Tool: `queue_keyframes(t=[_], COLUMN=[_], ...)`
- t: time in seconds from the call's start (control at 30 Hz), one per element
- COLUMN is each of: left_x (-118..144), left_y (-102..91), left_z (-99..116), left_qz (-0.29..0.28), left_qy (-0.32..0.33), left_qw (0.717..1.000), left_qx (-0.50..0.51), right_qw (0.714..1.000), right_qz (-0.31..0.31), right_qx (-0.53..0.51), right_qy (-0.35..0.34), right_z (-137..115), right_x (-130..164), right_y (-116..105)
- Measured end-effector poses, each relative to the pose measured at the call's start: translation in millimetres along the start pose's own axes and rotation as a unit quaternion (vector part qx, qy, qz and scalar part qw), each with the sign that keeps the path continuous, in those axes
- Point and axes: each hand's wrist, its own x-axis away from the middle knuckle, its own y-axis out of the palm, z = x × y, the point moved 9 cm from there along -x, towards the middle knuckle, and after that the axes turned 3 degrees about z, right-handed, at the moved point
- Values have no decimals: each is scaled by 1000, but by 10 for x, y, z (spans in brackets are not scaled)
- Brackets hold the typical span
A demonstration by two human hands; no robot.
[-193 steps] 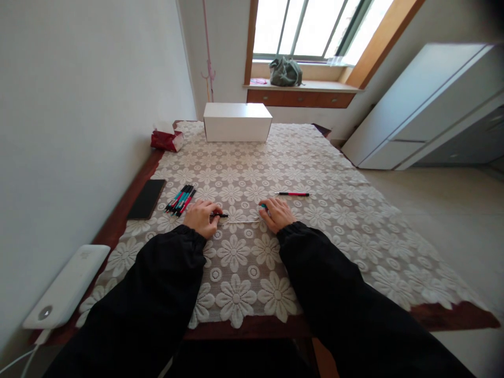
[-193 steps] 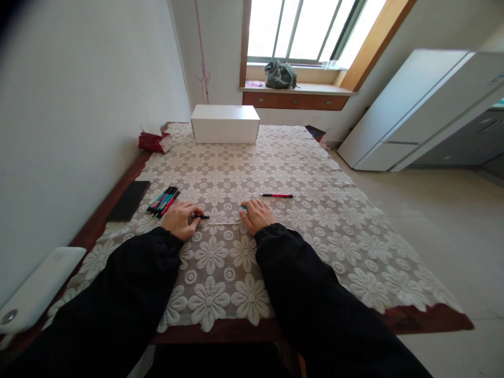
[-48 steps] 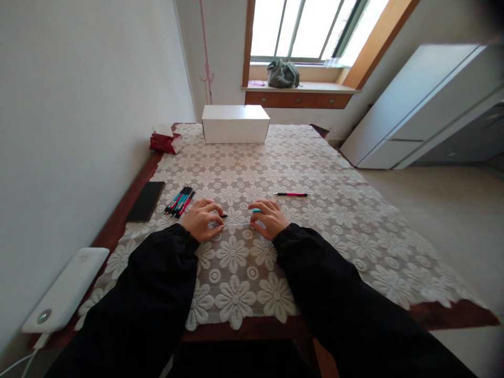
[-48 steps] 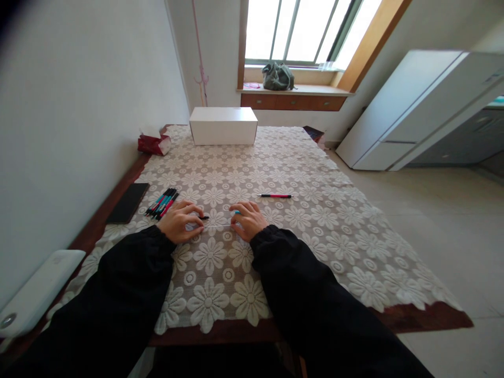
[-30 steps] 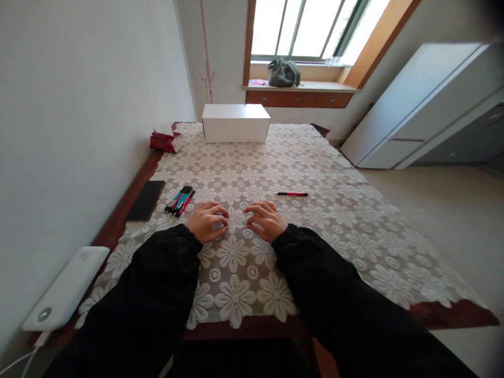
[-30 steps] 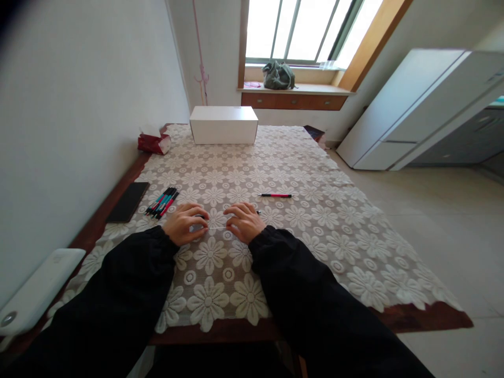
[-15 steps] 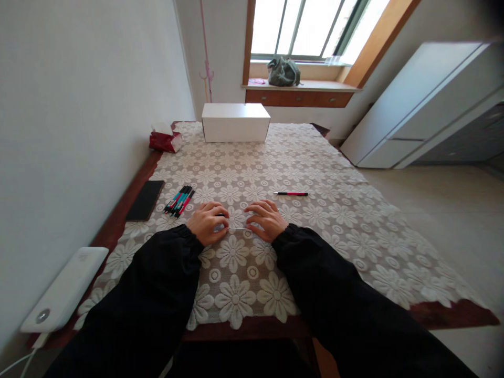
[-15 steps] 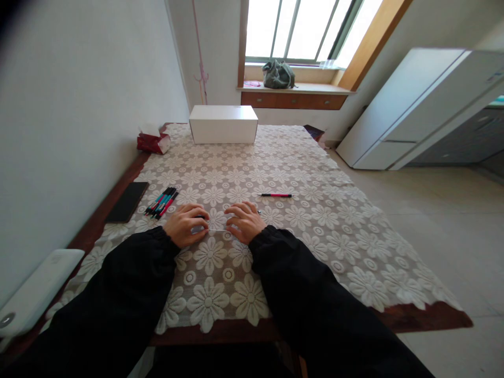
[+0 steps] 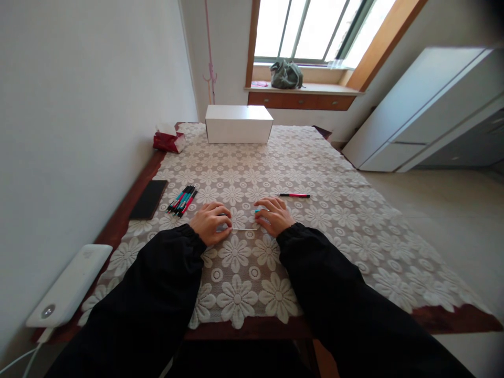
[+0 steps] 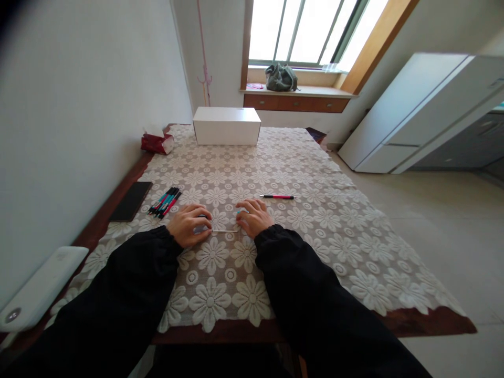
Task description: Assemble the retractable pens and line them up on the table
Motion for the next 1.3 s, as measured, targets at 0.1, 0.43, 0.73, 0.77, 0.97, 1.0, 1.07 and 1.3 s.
queue_keyframes(t=[0.1,0.43,0.73,0.77,0.97,1.0,1.07,1.3], left_x=[-19,-12,9,10,8,5,-3,-17], left_y=[-26,24,133,140,142,124,62,-177], left_z=[27,62,67,64,52,60,87,282], left_qz=[14,31,17,18,30,35,51,106], left_qy=[7,20,41,40,42,44,46,70], left_qw=[1000,999,999,999,999,998,998,992], left_qx=[-2,-7,1,3,4,5,5,9], right_qw=[1000,1000,998,998,999,999,998,921], right_qz=[6,-14,-46,-48,-41,-40,-33,-32], right_qx=[-18,-23,5,5,0,-11,-58,-369], right_qy=[-8,-11,-30,-32,-30,-26,-3,121], right_z=[-117,-132,-9,-3,-57,-84,-136,-306], right_x=[-33,-32,20,23,10,-1,-30,-84], right_y=[-32,-91,-77,-62,2,-1,-26,57])
